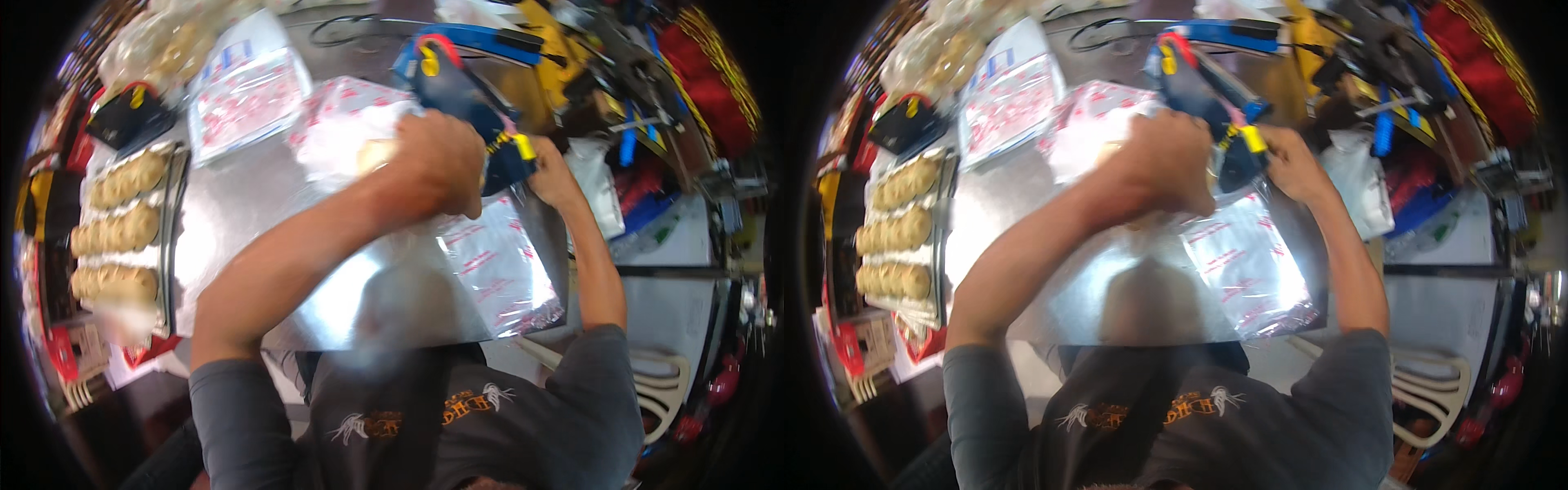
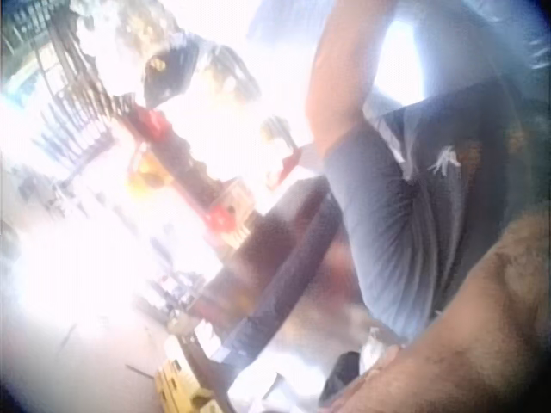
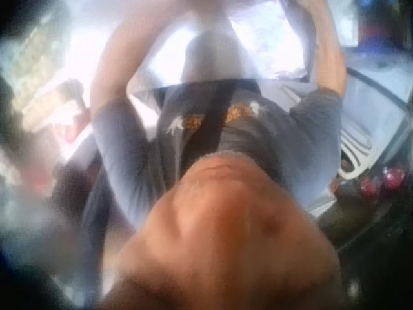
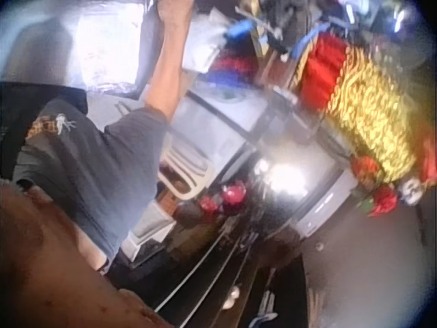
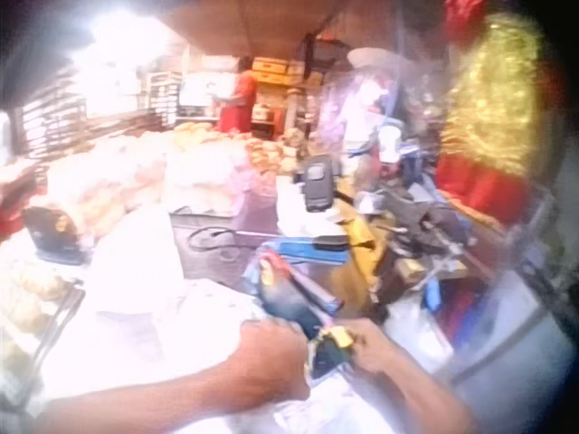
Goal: The person places small round bread rolls into clear plastic bags and ties them. The person handles the rolls and bags by hand, repeatedly picking up rolls from a metal tray and placing them into bags on a stainless steel counter.
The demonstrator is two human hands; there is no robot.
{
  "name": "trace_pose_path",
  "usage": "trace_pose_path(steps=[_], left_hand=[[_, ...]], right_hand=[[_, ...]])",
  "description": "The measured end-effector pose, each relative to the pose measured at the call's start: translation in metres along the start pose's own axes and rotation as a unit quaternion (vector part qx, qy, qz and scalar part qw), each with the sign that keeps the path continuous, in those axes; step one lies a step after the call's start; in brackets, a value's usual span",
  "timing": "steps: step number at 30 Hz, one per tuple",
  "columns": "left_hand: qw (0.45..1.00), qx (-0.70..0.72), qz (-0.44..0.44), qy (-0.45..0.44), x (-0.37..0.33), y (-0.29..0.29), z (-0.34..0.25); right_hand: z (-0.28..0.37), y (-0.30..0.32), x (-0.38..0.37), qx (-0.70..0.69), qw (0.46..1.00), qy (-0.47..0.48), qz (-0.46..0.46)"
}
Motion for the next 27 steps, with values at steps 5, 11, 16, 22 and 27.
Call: trace_pose_path(steps=[5,11,16,22,27], left_hand=[[0.993,-0.052,-0.089,-0.048,0.009,-0.027,-0.012],[0.985,-0.103,-0.117,-0.072,0.029,-0.005,-0.008],[0.974,-0.167,-0.113,-0.102,0.068,0.001,0.023],[0.946,-0.320,-0.060,-0.016,0.053,0.069,0.159],[0.841,-0.350,-0.411,0.047,0.095,0.151,0.251]], right_hand=[[-0.047,-0.005,0.018,0.092,0.978,-0.181,-0.044],[0.043,0.015,-0.004,-0.116,0.985,-0.031,-0.126],[0.074,-0.004,-0.003,0.082,0.993,-0.031,-0.081],[0.061,-0.006,-0.003,0.022,0.997,-0.042,-0.059],[0.076,0.010,-0.003,0.105,0.984,-0.027,-0.139]])
Point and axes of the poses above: each hand's wrist, its own x-axis away from the middle knuckle, its own y-axis out of the back of the hand, z = x × y, the point moved 10 cm from there along -x, towards the middle knuckle, and after that the axes turned 11 degrees about -z, right-handed, at the moved point
